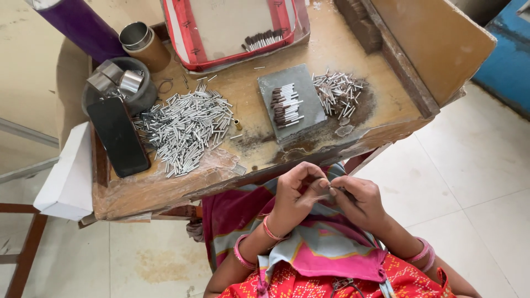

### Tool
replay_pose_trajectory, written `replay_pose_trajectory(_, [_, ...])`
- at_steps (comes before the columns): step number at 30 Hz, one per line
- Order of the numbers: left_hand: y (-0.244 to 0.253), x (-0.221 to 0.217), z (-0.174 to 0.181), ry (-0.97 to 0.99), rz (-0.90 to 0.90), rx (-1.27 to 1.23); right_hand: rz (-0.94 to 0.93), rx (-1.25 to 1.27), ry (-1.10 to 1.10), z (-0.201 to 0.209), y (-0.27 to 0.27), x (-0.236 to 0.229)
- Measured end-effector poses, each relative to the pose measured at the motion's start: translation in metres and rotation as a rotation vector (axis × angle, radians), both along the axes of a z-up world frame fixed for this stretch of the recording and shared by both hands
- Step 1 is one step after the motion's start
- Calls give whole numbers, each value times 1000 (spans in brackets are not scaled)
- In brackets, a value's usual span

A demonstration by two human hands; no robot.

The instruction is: The person sits and repeatedly picks up small metal pins and cylindrical sleeves from a wooden table. They insert the pins into the sleeves by hand and place the assembled pieces onto a grey rectangular block. The process is repeated continuously throughout the video.

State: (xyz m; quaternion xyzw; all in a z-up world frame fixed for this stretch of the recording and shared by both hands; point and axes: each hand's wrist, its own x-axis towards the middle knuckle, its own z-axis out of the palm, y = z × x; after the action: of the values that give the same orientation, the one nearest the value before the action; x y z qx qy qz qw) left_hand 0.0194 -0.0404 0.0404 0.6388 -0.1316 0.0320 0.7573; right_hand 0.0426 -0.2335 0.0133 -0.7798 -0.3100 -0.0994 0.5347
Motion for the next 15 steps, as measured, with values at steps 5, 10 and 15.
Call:
replay_pose_trajectory(5, [2, 12, 7, -142, 76, 193, -21, 0, -140, 5, -5, 26])
replay_pose_trajectory(10, [12, 37, 34, -504, 353, 516, -241, -85, -296, 32, -13, 88])
replay_pose_trajectory(15, [22, 69, 45, -610, 613, 802, -331, -560, -331, 51, -22, 131])
